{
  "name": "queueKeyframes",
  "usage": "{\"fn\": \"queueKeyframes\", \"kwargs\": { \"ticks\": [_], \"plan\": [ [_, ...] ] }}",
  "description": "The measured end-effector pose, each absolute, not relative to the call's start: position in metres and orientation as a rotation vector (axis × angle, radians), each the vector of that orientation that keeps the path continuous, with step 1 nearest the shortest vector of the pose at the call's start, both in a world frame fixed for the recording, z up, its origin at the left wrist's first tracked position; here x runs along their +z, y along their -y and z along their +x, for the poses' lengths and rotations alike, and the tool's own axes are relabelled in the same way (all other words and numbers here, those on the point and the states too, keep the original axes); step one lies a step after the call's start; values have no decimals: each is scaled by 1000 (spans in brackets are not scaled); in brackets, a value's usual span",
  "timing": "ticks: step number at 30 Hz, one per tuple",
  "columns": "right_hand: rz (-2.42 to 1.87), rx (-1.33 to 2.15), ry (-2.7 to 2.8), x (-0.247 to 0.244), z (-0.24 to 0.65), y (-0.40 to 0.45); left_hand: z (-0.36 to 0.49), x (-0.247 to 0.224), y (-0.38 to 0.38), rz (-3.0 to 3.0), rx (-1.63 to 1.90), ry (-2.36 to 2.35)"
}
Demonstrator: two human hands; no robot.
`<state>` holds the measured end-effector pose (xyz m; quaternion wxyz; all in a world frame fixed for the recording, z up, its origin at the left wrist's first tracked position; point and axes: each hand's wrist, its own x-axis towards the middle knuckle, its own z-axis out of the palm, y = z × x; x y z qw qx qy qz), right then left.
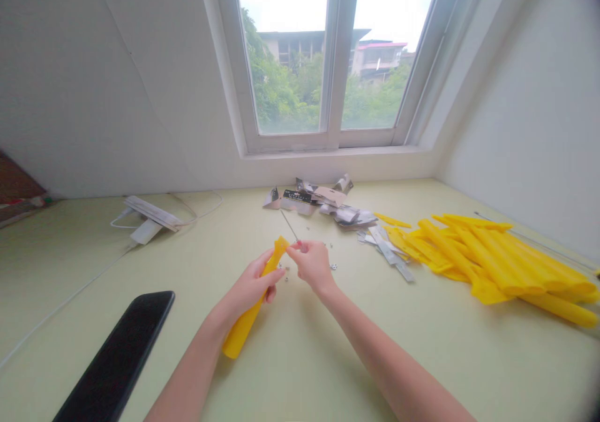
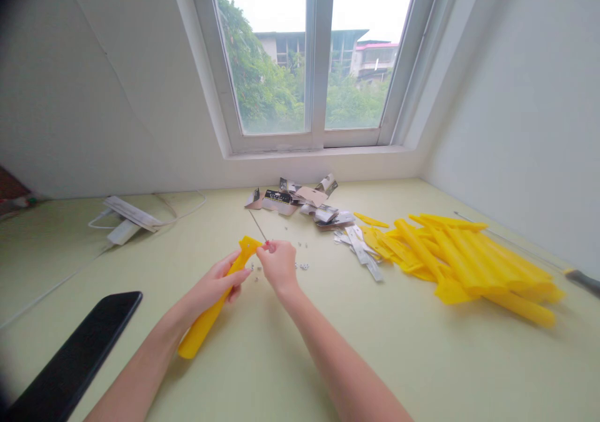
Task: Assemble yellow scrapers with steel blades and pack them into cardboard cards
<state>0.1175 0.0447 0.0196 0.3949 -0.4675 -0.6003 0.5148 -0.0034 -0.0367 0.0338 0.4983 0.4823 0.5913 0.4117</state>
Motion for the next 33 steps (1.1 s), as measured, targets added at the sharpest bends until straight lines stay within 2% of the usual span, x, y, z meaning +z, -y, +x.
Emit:
{"fn": "queueKeyframes", "kwargs": {
  "ticks": [8,16,25,33],
  "plan": [
    [-1163,1352,1524,23,122,-46,2,31,36,1179,981,-1448],
    [-1106,1525,1503,26,124,-52,8,52,41,1167,941,-1384],
    [-1159,1565,1453,31,128,-50,2,32,35,1207,996,-1485],
    [-1094,1715,1324,37,133,-49,7,39,39,1295,961,-1469]
  ]
}}
